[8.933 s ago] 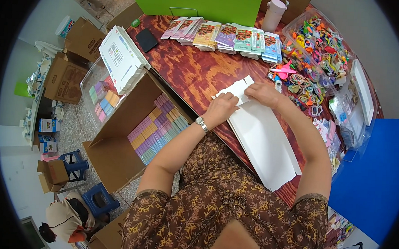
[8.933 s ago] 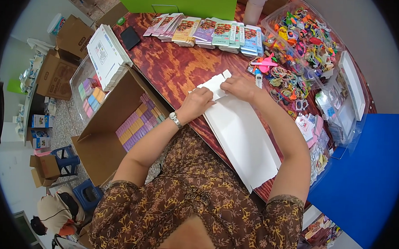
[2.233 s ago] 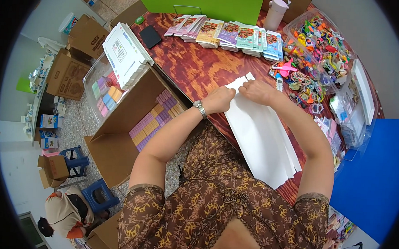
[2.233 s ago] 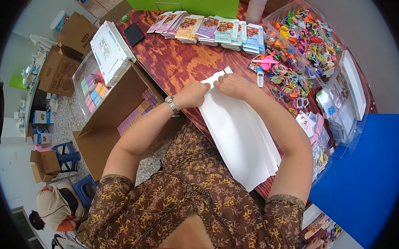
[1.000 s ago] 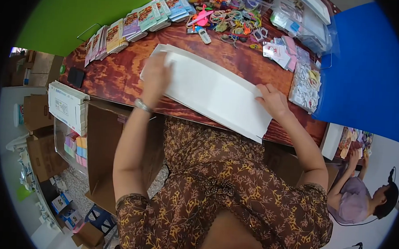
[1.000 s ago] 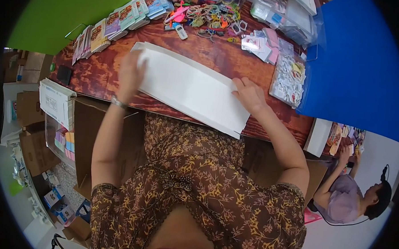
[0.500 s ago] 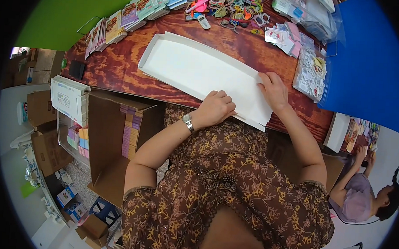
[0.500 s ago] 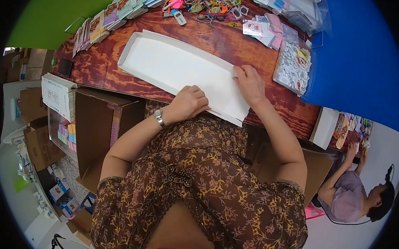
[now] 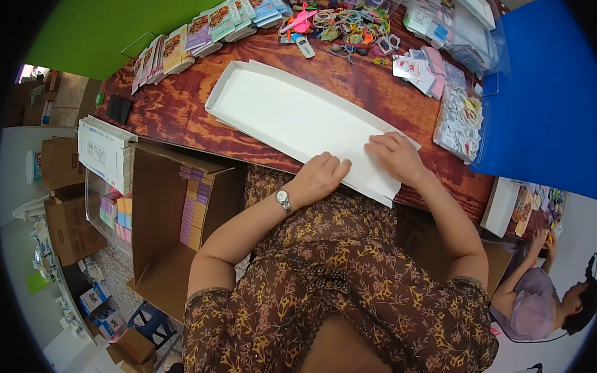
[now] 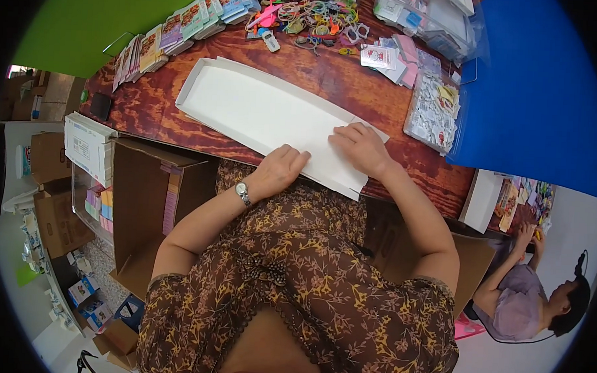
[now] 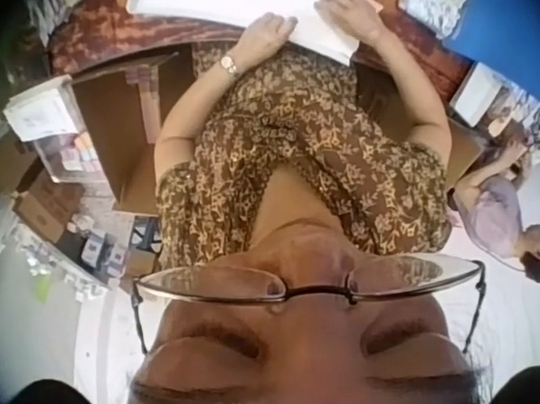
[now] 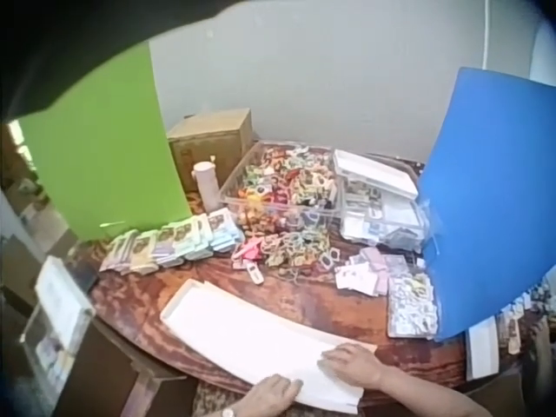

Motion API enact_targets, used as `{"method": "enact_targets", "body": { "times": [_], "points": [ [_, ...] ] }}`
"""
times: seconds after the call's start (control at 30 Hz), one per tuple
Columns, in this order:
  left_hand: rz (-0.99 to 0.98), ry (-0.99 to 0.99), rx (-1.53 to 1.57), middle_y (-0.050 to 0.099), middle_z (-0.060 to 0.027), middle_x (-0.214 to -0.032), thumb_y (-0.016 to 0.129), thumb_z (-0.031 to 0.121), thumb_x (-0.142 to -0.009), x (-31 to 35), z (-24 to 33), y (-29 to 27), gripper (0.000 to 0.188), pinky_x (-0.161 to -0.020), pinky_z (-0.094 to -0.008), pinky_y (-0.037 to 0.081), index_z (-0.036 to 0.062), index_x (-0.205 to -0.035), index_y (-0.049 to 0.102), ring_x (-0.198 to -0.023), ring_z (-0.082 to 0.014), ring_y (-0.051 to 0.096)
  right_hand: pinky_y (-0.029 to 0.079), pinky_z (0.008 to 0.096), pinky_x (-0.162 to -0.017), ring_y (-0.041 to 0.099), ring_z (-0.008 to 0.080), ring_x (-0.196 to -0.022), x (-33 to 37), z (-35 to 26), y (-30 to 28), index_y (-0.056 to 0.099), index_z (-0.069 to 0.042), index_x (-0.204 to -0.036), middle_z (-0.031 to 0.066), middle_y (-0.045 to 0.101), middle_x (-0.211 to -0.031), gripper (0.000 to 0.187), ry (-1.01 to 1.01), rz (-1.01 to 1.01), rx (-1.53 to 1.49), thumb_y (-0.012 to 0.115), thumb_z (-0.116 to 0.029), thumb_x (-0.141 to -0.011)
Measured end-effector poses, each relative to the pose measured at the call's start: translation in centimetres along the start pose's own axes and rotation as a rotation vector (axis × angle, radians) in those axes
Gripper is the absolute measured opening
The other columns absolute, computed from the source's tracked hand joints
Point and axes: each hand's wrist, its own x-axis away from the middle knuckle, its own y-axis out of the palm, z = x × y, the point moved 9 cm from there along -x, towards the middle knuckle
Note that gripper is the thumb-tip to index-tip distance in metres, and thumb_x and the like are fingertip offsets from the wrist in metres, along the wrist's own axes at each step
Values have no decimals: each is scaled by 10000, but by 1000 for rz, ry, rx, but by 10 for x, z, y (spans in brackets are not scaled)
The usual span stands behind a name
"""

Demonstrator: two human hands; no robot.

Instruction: Folding and assembling white paper boxes at a factory workstation.

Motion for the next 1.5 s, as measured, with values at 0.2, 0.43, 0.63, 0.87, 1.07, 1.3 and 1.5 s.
{"method": "enact_targets", "body": {
  "times": [0.2, 0.43, 0.63, 0.87, 1.07, 1.3, 1.5],
  "points": [
    [-46, 8, -16, 544, -71, -832, 656, 213, -874, -2, 8, -1, 276, -715, -351, 483, 72, -1104, 596, -813, -245, 559, 526, 378, -781, 615, 286, -956, -9, 48, -18, 646, -69, -1111, 100, 606, -1024, 353, 463, 231, -5, 748, -169, -788],
    [-121, 44, -25, 552, -48, -814, 689, 281, -828, -4, 17, 2, 215, -664, -356, 503, 83, -815, 606, -794, -220, 568, 517, 352, -735, 615, 216, -923, -15, 21, -22, 673, -99, -1107, 46, 626, -1035, 325, 213, 258, 368, 719, -190, -799],
    [-333, 165, -127, 609, -63, -809, 603, 187, -820, -10, 24, 17, 125, -596, -340, 552, 80, -764, 632, -826, -237, 629, 505, 348, -678, 619, 205, -898, -11, 14, -13, 668, -105, -1111, 27, 638, -1085, 293, 162, 204, 440, 680, -156, -822],
    [-266, 29, 20, 583, -74, -831, 698, 383, -813, -8, 8, -1, 332, -603, -355, 522, 78, -886, 590, -818, -240, 606, 508, 335, -627, 653, 223, -708, -29, 48, -39, 616, -77, -1165, 109, 645, -831, 279, 527, 229, -310, 597, -65, -887],
    [-72, 52, -69, 553, -38, -859, 723, 375, -796, -8, 15, -23, 352, -695, -325, 497, 96, -963, 588, -825, -227, 581, 440, 202, -566, 533, 32, -648, -32, 65, -35, 603, -101, -1229, -42, 580, -799, 310, 800, 65, -936, 491, -63, -943],
    [67, 42, -42, 578, -67, -831, 707, 165, -830, 7, 10, -33, 215, -639, -339, 508, 70, -973, 579, -748, -240, 606, 492, 245, -627, 568, 70, -715, -17, 62, -13, 607, -104, -1257, 2, 599, -825, 361, 804, -138, -1077, 477, -49, -925],
    [187, -327, 167, 597, -127, -790, 680, 68, -846, 13, -22, -32, 157, -553, -384, 512, 33, -958, 575, -668, -297, 637, 532, 360, -857, 652, 284, -941, -28, 25, -19, 637, -161, -1245, 103, 645, -1199, 452, 38, -245, -368, 520, -20, -831]
  ]
}}
